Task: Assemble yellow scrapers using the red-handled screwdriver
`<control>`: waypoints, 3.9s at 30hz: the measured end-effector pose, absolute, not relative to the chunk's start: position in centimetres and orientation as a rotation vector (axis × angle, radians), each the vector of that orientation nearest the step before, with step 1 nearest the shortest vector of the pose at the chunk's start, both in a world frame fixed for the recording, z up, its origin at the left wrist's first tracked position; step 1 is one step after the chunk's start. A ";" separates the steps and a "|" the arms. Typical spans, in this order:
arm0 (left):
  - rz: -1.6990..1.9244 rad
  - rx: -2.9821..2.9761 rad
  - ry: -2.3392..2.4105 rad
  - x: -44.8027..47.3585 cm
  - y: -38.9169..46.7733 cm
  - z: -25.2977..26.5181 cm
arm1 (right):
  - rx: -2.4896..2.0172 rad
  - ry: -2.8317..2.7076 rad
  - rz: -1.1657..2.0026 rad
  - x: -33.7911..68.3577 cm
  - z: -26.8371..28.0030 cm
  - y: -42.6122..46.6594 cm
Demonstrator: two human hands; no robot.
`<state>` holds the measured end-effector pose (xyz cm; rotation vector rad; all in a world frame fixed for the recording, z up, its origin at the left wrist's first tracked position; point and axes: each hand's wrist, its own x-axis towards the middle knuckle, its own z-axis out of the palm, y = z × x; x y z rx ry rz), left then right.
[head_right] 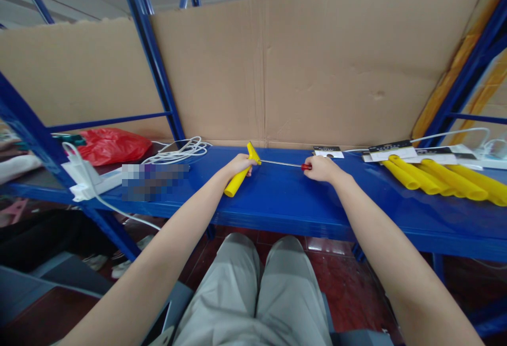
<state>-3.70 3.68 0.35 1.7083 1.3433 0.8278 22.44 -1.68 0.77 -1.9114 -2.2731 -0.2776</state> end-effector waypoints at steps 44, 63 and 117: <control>0.801 1.818 1.481 -2.7 3.7 0.1 | -2.029 -2.236 -0.490 21.3 1.8 -2.9; 0.742 1.863 1.347 -3.5 3.3 0.3 | -2.077 -2.209 -0.353 22.1 1.3 -2.3; 0.711 1.943 1.376 -3.5 3.2 0.4 | -1.993 -2.189 -0.121 23.5 0.8 -1.3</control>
